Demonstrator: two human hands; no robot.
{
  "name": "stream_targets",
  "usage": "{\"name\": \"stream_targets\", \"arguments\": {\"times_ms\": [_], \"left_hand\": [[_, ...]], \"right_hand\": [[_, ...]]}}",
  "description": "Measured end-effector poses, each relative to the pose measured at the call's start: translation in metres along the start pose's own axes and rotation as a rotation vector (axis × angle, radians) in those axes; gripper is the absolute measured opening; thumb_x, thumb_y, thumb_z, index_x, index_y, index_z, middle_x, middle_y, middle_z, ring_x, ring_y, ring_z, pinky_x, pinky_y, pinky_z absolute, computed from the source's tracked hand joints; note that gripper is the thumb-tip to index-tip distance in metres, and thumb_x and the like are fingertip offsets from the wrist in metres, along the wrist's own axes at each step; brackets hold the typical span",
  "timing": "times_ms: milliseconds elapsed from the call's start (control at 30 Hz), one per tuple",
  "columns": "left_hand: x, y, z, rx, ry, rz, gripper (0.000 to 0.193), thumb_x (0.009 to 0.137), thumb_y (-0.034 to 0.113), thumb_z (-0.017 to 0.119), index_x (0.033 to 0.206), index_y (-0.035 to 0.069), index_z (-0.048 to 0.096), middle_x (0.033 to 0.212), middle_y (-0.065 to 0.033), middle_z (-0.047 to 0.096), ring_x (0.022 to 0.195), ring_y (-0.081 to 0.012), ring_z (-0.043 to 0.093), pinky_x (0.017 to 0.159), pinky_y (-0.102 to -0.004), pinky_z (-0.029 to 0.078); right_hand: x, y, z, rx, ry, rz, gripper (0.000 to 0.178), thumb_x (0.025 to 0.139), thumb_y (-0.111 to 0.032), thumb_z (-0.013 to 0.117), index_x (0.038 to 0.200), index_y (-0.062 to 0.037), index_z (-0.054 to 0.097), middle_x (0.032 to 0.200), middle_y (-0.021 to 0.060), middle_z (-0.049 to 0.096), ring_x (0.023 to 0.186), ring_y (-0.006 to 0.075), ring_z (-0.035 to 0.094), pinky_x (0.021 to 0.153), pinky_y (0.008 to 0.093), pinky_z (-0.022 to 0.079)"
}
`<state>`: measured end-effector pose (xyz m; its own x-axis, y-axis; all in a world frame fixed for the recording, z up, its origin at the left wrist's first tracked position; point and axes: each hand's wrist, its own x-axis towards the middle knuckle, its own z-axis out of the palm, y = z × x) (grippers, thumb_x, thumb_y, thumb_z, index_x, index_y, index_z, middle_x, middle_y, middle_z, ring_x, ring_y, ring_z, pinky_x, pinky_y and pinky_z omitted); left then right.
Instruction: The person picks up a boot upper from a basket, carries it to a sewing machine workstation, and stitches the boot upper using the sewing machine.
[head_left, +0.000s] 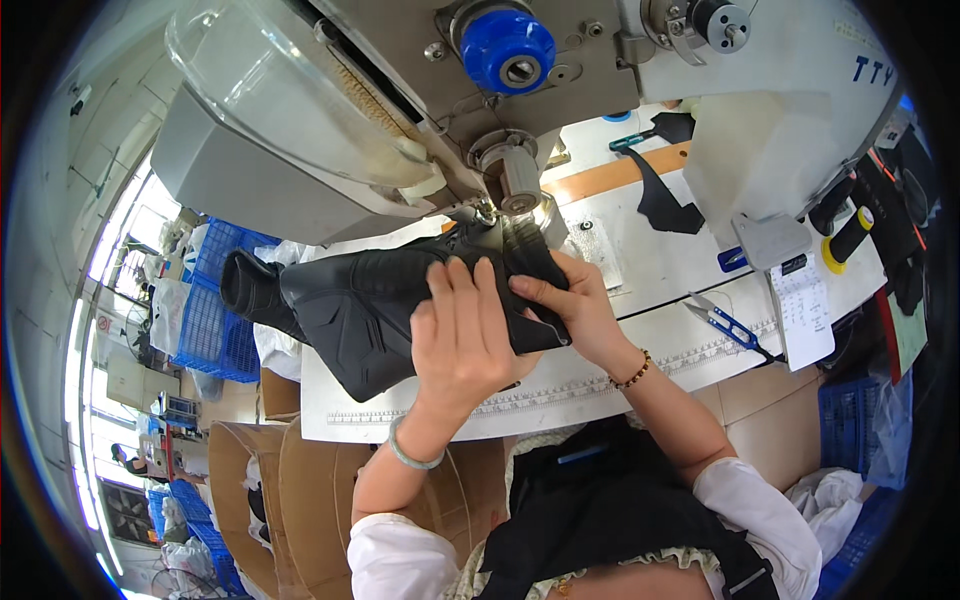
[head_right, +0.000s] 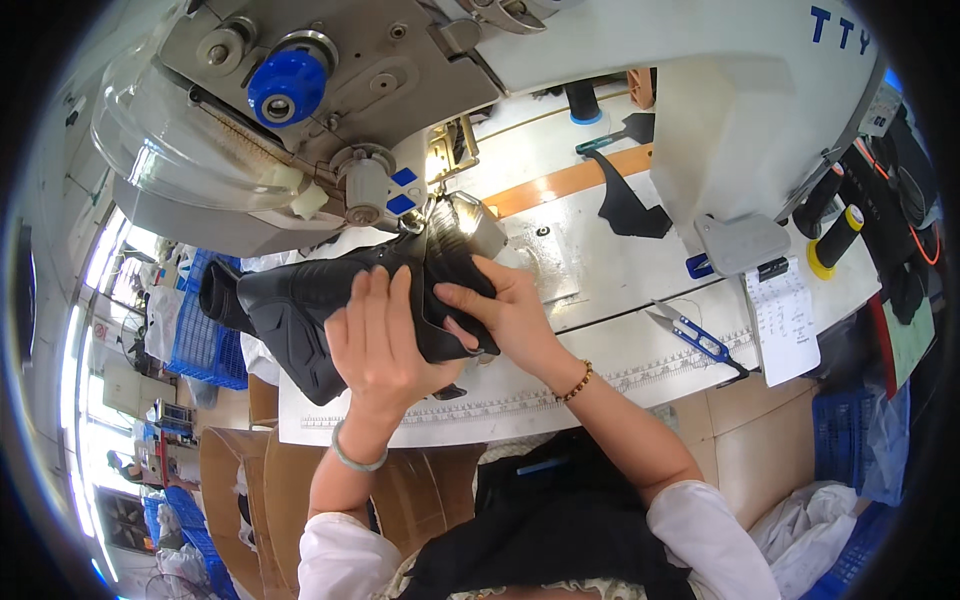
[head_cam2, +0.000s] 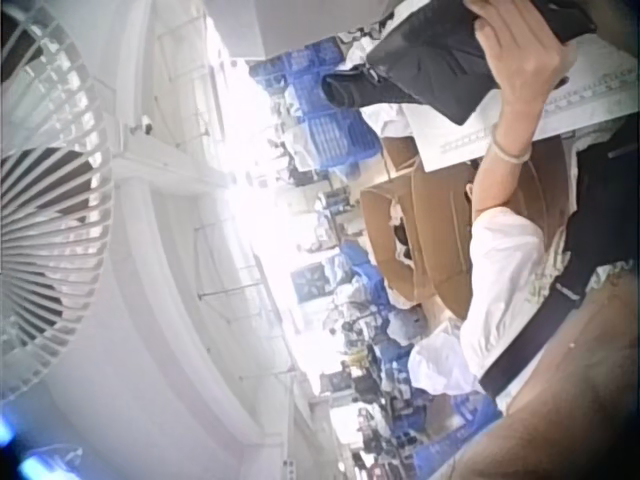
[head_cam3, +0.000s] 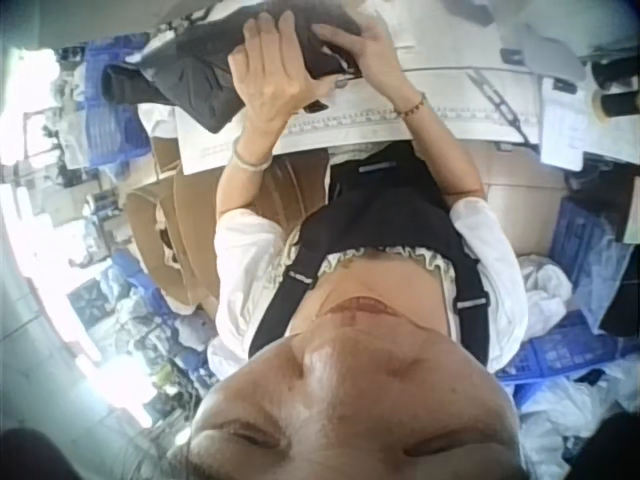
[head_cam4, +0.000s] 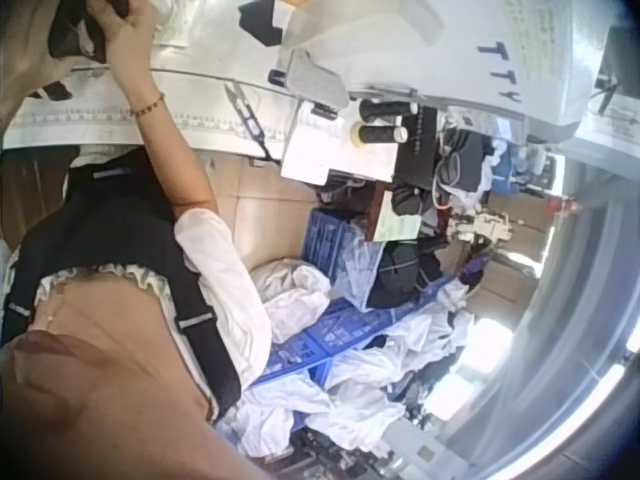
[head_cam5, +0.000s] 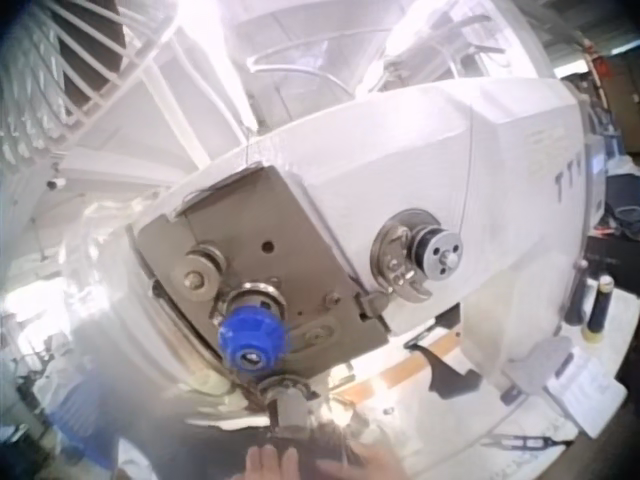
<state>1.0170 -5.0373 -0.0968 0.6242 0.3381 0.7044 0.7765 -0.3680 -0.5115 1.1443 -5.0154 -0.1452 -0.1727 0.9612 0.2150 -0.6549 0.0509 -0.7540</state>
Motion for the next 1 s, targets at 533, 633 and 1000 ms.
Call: {"name": "stream_targets", "arguments": {"times_ms": [533,633,1000], "left_hand": [[0.004,0.029,0.002,0.162,-0.073,-0.098,0.057,0.075,0.042,0.047,0.093,-0.011,0.058,0.088,-0.0258,0.059,0.083,-0.0364,0.059,0.058,-0.0331,0.037],[0.004,0.029,0.000,0.193,-0.111,-0.082,0.061,0.078,0.045,0.044,0.095,-0.011,0.058,0.090,-0.0260,0.059,0.086,-0.0369,0.059,0.059,-0.0330,0.037],[-0.001,0.024,-0.012,0.166,-0.222,-0.085,0.081,0.074,0.063,0.039,0.106,-0.011,0.054,0.102,-0.0267,0.056,0.097,-0.0357,0.055,0.065,-0.0325,0.036]], "right_hand": [[0.006,-0.001,-0.024,-0.289,-0.126,0.079,0.008,0.083,-0.009,0.059,0.086,-0.0016,0.058,0.056,-0.0041,0.048,0.043,0.0002,0.038,0.036,0.0172,0.026],[0.008,-0.011,-0.025,-0.383,-0.172,0.082,0.009,0.083,-0.010,0.058,0.087,-0.0018,0.058,0.058,-0.0037,0.050,0.044,0.0006,0.041,0.037,0.0172,0.028],[0.007,-0.050,0.000,-0.822,-0.047,-0.095,0.022,0.075,-0.013,0.064,0.089,0.0031,0.058,0.070,0.0088,0.062,0.061,0.0095,0.056,0.056,0.0248,0.046]]}}
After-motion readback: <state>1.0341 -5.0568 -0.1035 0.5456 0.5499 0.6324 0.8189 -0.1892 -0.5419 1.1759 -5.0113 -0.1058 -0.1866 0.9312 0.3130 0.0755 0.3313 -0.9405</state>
